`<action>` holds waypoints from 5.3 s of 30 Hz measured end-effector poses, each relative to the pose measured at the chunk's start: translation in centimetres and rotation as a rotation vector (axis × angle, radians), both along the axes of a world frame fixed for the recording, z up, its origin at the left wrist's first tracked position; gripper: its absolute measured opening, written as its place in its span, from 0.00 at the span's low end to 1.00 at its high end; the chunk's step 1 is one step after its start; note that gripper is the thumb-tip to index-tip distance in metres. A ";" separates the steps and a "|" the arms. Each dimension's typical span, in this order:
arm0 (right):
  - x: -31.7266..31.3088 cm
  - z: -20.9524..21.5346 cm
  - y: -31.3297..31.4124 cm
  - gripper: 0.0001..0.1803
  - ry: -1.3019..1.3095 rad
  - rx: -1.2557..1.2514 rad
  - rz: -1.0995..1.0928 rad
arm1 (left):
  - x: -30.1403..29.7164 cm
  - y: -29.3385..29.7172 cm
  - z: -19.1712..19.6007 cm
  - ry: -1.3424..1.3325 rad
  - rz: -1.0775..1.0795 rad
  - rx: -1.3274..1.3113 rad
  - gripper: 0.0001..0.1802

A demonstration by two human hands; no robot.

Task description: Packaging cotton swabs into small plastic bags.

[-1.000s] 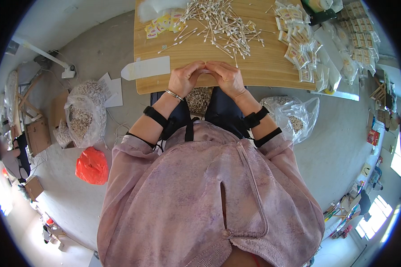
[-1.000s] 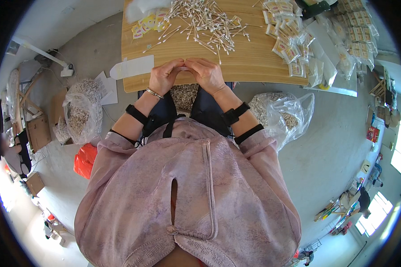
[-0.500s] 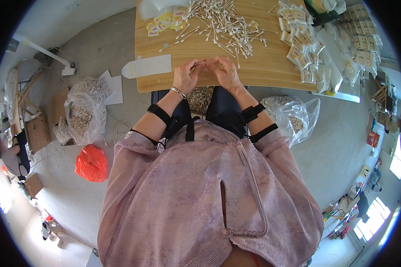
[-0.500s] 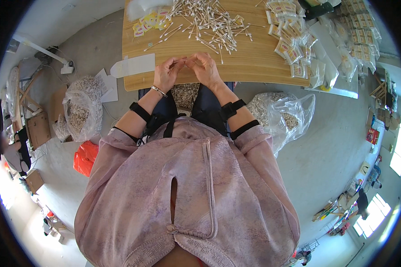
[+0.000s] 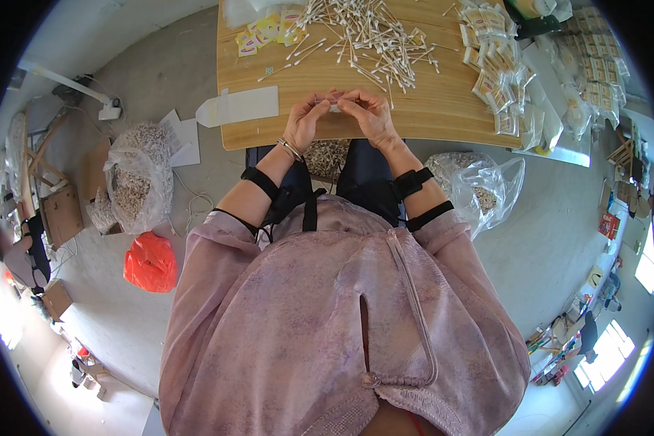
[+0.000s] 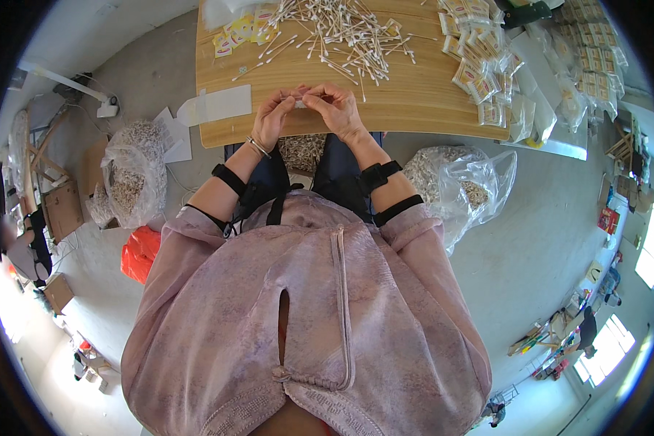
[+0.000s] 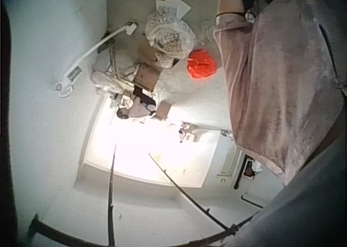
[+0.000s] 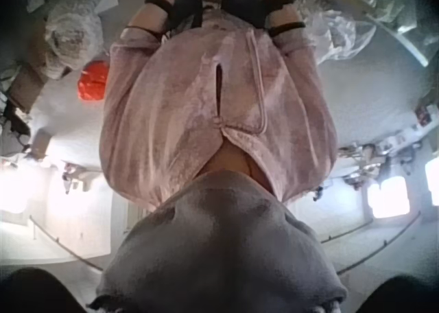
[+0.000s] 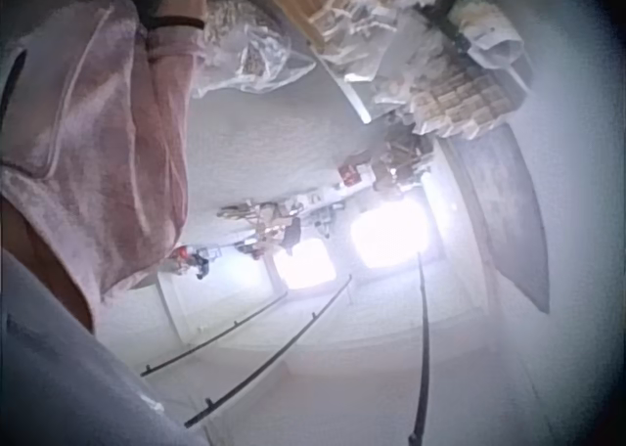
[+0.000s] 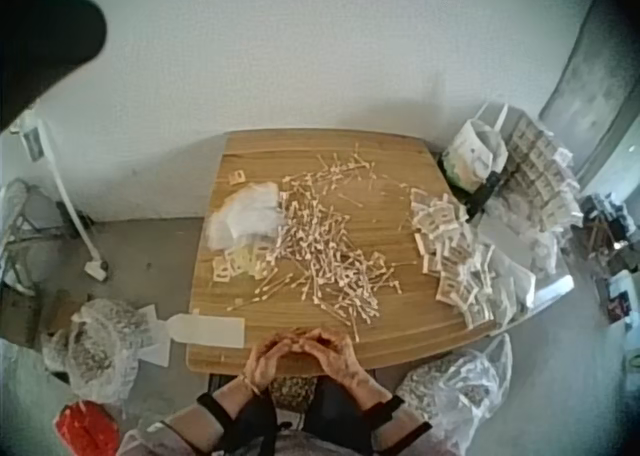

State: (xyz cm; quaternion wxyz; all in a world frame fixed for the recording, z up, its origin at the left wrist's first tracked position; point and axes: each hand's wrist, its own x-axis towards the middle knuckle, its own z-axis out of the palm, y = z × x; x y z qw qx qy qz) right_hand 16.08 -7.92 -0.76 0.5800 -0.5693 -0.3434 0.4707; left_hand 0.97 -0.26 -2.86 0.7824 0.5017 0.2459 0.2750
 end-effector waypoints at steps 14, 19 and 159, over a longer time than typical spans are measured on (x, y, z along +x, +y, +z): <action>0.4 0.3 0.2 0.01 0.117 0.069 0.025 | 0.3 0.9 0.1 -0.148 -0.101 -0.169 0.12; 0.9 -0.3 0.2 0.05 -0.157 0.023 0.053 | -0.1 1.1 1.1 0.207 -0.038 0.283 0.10; 1.9 2.2 -1.1 0.19 -1.454 0.414 -0.023 | 0.5 1.1 4.9 0.566 0.303 1.742 0.12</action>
